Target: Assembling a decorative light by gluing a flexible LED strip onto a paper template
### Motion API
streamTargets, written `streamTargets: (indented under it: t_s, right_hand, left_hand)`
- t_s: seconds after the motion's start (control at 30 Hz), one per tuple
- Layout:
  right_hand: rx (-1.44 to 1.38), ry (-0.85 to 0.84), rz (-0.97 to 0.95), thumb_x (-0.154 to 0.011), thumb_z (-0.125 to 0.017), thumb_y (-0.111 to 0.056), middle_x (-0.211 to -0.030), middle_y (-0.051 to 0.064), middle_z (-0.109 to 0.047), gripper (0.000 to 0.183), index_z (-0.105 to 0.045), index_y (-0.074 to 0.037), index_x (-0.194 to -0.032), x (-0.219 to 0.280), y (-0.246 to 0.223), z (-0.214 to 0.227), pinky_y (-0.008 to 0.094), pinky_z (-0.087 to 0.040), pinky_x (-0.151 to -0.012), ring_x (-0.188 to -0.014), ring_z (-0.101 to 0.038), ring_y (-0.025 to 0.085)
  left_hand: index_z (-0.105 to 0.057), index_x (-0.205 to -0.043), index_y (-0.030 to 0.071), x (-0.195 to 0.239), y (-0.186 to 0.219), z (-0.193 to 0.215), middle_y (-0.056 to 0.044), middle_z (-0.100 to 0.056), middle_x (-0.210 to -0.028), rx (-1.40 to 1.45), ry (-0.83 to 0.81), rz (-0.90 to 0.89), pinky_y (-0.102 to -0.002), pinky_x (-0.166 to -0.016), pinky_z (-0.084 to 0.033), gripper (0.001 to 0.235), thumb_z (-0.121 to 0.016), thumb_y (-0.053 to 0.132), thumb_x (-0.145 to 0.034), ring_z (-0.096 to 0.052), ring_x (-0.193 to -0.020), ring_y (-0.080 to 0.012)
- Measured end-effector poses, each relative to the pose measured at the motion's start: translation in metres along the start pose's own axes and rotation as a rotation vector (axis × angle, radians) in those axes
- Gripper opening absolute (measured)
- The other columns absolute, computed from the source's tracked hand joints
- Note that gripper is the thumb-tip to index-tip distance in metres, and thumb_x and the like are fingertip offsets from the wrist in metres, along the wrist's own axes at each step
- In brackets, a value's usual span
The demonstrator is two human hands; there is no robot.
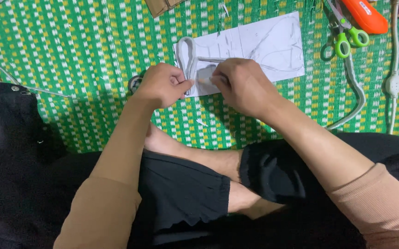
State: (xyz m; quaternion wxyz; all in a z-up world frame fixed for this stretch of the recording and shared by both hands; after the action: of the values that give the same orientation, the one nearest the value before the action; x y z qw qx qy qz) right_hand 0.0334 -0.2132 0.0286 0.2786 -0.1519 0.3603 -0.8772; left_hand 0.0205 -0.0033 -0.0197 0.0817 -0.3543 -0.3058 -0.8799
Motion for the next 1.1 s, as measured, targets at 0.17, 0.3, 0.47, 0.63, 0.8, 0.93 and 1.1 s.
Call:
streamTargets:
  t_s: [0.17, 0.3, 0.47, 0.63, 0.8, 0.93, 1.1]
  right_hand:
    - [0.031, 0.091, 0.019, -0.094, -0.067, 0.006, -0.067, 0.01, -0.063, 0.008, -0.074, 0.005, -0.089, -0.001, 0.007, -0.002, 0.028, -0.051, -0.051, -0.059, -0.066, 0.023]
    - [-0.003, 0.009, 0.011, -0.09, -0.069, 0.005, -0.066, 0.014, -0.064, 0.006, -0.072, 0.005, -0.085, 0.001, 0.001, -0.005, 0.033, -0.053, -0.054, -0.061, -0.068, 0.028]
    - [0.029, 0.102, 0.025, -0.094, -0.07, -0.001, -0.069, 0.015, -0.062, 0.009, -0.071, 0.007, -0.09, 0.005, 0.001, -0.003, 0.035, -0.054, -0.054, -0.063, -0.067, 0.032]
    - [0.025, 0.001, -0.028, -0.09, -0.069, -0.004, -0.066, 0.016, -0.063, 0.007, -0.071, 0.002, -0.086, 0.007, -0.003, -0.009, 0.045, -0.055, -0.058, -0.065, -0.068, 0.037]
    - [0.029, 0.044, -0.077, -0.094, -0.067, -0.009, -0.067, 0.013, -0.062, 0.01, -0.071, -0.001, -0.09, 0.006, 0.007, -0.009, 0.041, -0.054, -0.059, -0.066, -0.067, 0.034]
    - [-0.027, -0.062, -0.108, -0.091, -0.07, -0.007, -0.066, 0.015, -0.066, 0.009, -0.073, 0.001, -0.087, 0.007, -0.001, -0.005, 0.042, -0.054, -0.061, -0.065, -0.069, 0.033]
    - [-0.202, 0.019, -0.196, -0.093, -0.072, -0.003, -0.074, 0.021, -0.071, 0.008, -0.076, 0.003, -0.096, 0.009, 0.01, 0.026, 0.042, -0.055, -0.062, -0.062, -0.071, 0.032]
  left_hand:
    - [-0.076, -0.079, 0.014, -0.006, -0.004, -0.001, 0.002, -0.075, -0.067, -0.019, 0.005, -0.003, -0.034, -0.079, -0.055, 0.024, -0.068, 0.034, -0.091, -0.073, -0.075, -0.02]
    - [-0.076, -0.078, 0.015, -0.004, 0.0, 0.001, 0.002, -0.075, -0.066, -0.012, 0.012, -0.01, -0.033, -0.079, -0.055, 0.023, -0.069, 0.033, -0.091, -0.073, -0.074, -0.0185]
    - [-0.076, -0.079, 0.014, -0.002, -0.005, 0.001, 0.0, -0.076, -0.069, 0.016, 0.028, -0.023, -0.037, -0.082, -0.056, 0.023, -0.069, 0.034, -0.089, -0.074, -0.081, -0.0221]
    - [-0.075, -0.076, 0.015, -0.006, -0.009, -0.002, 0.0, -0.075, -0.066, 0.006, 0.039, -0.067, -0.037, -0.084, -0.057, 0.026, -0.071, 0.037, -0.087, -0.076, -0.084, -0.022]
    - [-0.076, -0.076, 0.014, -0.005, -0.007, -0.001, -0.001, -0.076, -0.066, -0.003, 0.034, -0.077, -0.037, -0.085, -0.057, 0.025, -0.071, 0.036, -0.088, -0.076, -0.084, -0.0239]
    - [-0.076, -0.074, 0.014, -0.004, -0.006, 0.0, -0.001, -0.075, -0.064, -0.002, 0.042, -0.079, -0.037, -0.083, -0.057, 0.026, -0.071, 0.035, -0.088, -0.076, -0.081, -0.0256]
    - [-0.076, -0.073, 0.015, -0.01, -0.011, -0.002, 0.001, -0.074, -0.062, -0.007, 0.058, -0.1, -0.036, -0.081, -0.057, 0.025, -0.073, 0.035, -0.088, -0.076, -0.078, -0.0241]
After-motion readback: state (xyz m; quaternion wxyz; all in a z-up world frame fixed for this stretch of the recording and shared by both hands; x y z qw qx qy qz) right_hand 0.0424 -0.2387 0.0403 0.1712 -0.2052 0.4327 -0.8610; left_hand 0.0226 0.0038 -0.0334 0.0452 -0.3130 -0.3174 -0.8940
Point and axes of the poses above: each hand's wrist, its own x-axis away from the middle knuckle, its own z-axis out of the back of the hand, y = z × x, the point moved 3 cm from there along -x, towards the middle knuckle
